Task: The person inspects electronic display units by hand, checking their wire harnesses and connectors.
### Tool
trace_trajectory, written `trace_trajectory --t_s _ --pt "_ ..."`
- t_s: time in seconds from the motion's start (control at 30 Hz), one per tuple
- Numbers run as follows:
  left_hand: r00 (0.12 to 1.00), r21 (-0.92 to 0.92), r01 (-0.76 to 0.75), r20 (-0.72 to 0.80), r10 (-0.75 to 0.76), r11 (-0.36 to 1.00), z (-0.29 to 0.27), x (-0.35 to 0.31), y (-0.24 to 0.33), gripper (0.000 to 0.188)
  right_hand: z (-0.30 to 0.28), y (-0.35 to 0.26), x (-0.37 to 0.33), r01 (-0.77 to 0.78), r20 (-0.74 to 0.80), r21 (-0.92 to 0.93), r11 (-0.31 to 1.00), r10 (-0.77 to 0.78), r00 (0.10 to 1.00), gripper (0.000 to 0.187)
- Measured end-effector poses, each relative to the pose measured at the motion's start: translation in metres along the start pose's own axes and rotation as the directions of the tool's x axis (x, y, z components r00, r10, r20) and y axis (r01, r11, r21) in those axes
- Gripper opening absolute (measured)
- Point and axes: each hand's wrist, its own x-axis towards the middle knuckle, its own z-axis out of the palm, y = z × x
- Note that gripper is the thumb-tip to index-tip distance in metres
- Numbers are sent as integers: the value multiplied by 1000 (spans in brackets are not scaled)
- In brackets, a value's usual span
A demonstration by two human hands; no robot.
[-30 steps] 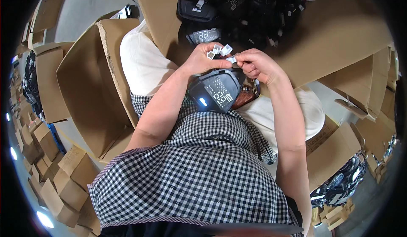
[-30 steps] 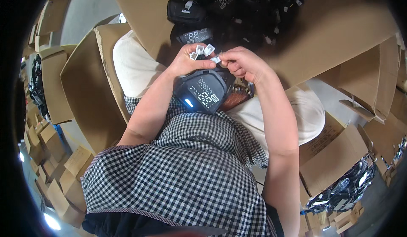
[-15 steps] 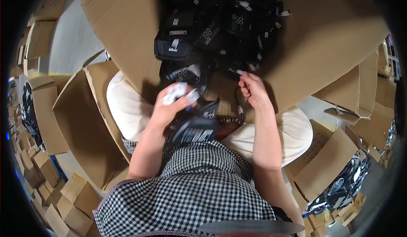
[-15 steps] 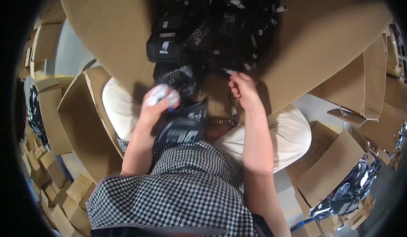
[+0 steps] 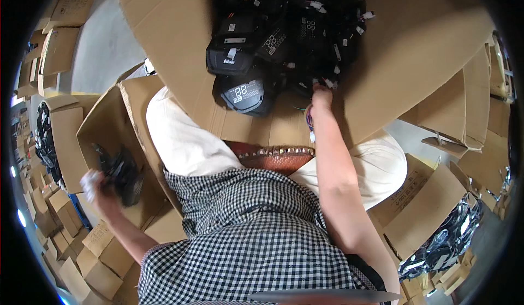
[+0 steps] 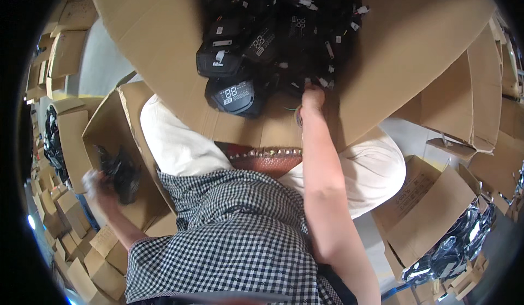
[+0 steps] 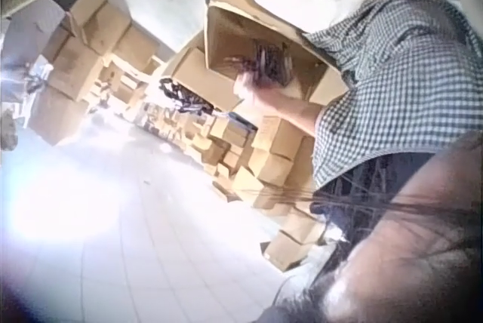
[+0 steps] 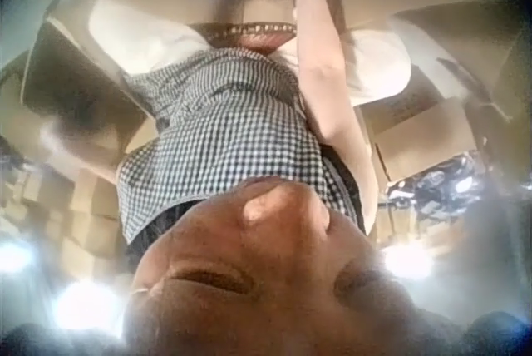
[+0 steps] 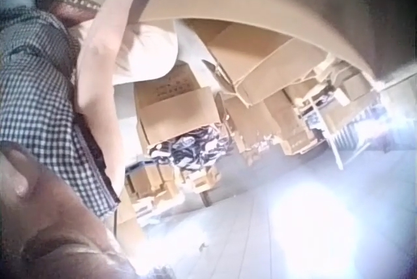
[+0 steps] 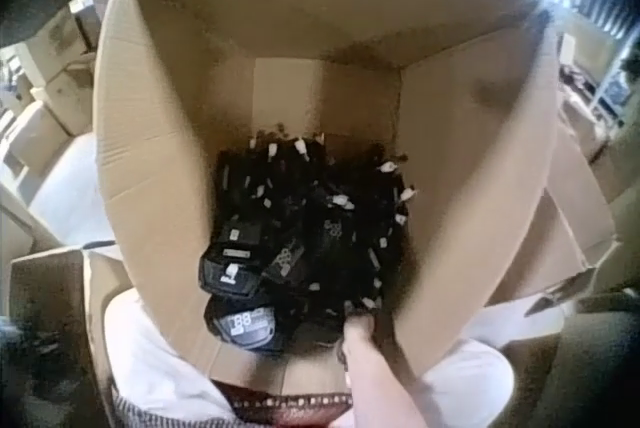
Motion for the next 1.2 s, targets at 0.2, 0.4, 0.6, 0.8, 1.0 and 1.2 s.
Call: trace_trajectory --t_s 0.2,0.4,0.6,0.8,1.0,1.2 --pt "813 519 422 146 -563 743 64 -45 -131 41 -65 -50 -121 -34 346 341 939 -91 934 13" --pt "962 339 -232 -60 267 912 174 -36 -21 28 -103 -64 -215 677 538 95 730 -610 582 14" --pt "599 40 412 740 -304 910 322 -83 32 40 -86 -64 -236 828 607 216 518 -735 302 14" --pt "432 -205 808 843 -319 552 388 -84 -36 38 -71 -43 -207 771 850 -111 627 -342 401 17" --pt "334 -58 452 936 -108 890 399 -101 -66 41 -60 -86 -192 434 627 -138 890 -261 734 20" --pt "343 -153 431 939 -5 889 406 -109 -58 24 -36 -124 -169 844 661 -372 387 -528 533 21"
